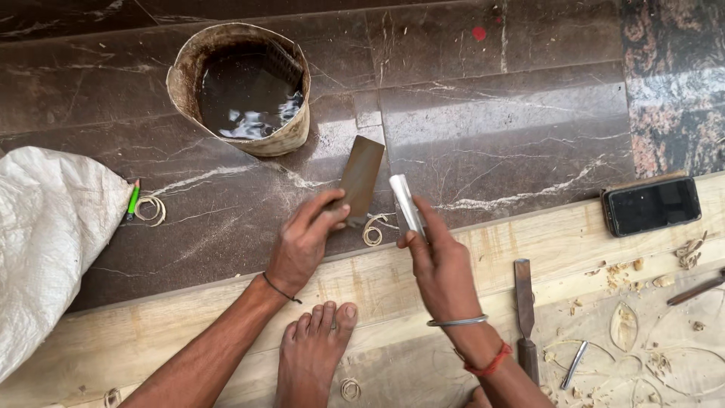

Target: The person carves a floral pattern into a wooden door panel laid on the floor, using a chisel by hand to pare out the leaf outlines and clear chips from the recesses. They set the chisel aside, sweep chips, then hone the chisel blade on a stone and dip it in a container of liquid.

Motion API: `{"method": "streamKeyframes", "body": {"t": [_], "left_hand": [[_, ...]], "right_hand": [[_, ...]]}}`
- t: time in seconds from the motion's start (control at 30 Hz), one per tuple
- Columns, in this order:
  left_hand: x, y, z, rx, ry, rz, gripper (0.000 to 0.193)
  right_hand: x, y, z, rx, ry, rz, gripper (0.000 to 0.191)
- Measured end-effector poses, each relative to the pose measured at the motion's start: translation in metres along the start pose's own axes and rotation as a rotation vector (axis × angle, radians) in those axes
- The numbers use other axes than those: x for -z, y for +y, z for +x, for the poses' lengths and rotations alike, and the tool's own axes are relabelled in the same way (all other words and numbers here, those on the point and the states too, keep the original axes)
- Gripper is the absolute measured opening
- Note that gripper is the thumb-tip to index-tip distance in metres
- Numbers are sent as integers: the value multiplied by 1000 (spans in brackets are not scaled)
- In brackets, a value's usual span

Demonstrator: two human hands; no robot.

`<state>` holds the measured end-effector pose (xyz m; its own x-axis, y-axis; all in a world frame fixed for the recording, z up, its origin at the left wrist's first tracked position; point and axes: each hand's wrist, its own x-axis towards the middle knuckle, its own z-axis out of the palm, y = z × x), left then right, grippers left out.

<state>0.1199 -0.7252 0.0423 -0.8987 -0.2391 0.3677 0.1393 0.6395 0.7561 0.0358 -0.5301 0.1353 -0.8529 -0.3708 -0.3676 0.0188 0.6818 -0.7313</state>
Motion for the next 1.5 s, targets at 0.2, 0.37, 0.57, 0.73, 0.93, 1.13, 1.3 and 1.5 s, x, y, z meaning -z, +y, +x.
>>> {"method": "streamKeyframes", "body": {"t": [0.2,0.37,0.57,0.73,0.93,1.13,1.3,1.5], "left_hand": [[-4,-20,-13,106,-111,65,26],[-10,-32,-11,128,-222,121,25],[-13,-35,-8,47,-201,96,28],[-17,-25,20,277,-332,67,53],[-6,-7,25,477,-550,102,65],[-8,-10,45,633,-597,-106,80],[-4,-11,44,664,-623,-122,77],[-10,-23,25,580,-494,-60,58]], "right_hand": [[-25,8,22,281,22,-236,45],[-44,5,49,216,-26,-343,45],[-50,1,60,230,-42,-400,47],[-54,2,63,207,-48,-360,46],[-67,8,59,164,-47,-439,50],[-71,11,76,250,36,-442,38],[-71,9,77,235,25,-435,44],[-59,4,59,209,-43,-378,44]]}}
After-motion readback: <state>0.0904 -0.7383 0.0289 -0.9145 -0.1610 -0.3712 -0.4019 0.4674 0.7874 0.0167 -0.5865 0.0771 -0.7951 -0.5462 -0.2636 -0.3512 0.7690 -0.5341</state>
